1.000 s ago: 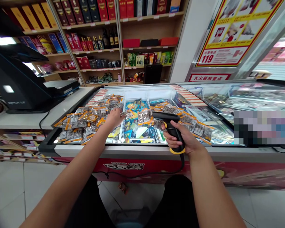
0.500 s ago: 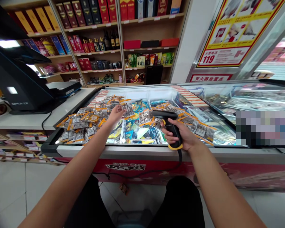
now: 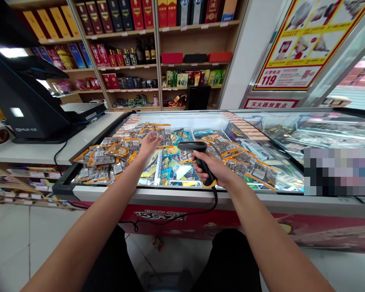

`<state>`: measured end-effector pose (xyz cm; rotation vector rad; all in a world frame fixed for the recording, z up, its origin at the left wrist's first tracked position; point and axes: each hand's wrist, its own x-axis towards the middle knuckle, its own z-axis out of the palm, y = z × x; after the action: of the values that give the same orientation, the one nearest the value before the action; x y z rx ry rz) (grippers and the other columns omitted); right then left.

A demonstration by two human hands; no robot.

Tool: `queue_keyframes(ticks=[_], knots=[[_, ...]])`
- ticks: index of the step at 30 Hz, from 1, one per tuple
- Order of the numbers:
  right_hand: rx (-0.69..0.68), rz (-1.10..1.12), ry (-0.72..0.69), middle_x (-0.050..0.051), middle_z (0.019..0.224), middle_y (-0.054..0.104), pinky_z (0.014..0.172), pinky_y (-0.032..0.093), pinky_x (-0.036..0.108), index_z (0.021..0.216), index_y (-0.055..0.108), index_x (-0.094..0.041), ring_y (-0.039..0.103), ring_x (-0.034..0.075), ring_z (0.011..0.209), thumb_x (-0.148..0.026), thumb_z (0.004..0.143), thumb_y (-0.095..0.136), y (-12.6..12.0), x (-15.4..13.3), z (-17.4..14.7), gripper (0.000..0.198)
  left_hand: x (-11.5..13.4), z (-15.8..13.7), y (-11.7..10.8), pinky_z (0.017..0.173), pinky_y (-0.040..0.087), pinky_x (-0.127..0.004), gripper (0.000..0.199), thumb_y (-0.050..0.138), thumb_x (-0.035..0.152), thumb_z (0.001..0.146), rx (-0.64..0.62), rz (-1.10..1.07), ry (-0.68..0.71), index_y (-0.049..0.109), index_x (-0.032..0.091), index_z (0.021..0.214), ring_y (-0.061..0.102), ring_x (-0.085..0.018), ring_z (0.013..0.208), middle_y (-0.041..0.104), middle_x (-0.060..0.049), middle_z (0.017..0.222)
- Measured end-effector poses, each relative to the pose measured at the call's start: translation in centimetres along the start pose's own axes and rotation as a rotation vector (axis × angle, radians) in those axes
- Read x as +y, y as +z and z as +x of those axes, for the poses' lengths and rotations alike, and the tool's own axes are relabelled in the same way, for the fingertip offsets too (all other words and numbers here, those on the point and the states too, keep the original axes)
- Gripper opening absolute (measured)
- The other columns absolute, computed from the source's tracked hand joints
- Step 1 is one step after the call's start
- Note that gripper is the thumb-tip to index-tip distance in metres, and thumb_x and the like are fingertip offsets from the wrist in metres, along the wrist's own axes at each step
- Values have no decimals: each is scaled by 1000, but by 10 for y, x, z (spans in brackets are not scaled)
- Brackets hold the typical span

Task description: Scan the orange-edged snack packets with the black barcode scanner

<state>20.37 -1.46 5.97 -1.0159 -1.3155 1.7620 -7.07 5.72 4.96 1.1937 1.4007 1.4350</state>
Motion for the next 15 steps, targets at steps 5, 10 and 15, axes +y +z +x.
queue_keyframes(ticks=[5,10,15], knots=[[-13,-27,-28,-5,62,53,39,32,20,91,58,-23,31,5,42,-66,93,88,0,-5,-4,53,2,-2,0,96,59,-39,20,80,33,98,-12,-17,-12,67,24,112,77,-27,112,82,-11,117],[-5,-44,-19,-6,62,53,40,31,19,94,59,-24,32,5,41,-71,87,92,5,-7,-6,58,2,-2,0,92,58,-36,17,79,31,100,-15,-36,-7,66,23,109,78,-26,109,83,-9,112],[-8,-36,-15,-7,61,52,41,29,20,96,58,-24,31,5,41,-73,86,92,6,-9,-8,60,-1,1,0,85,59,-33,19,81,30,99,0,-19,-3,69,23,111,78,-25,104,83,-9,109]])
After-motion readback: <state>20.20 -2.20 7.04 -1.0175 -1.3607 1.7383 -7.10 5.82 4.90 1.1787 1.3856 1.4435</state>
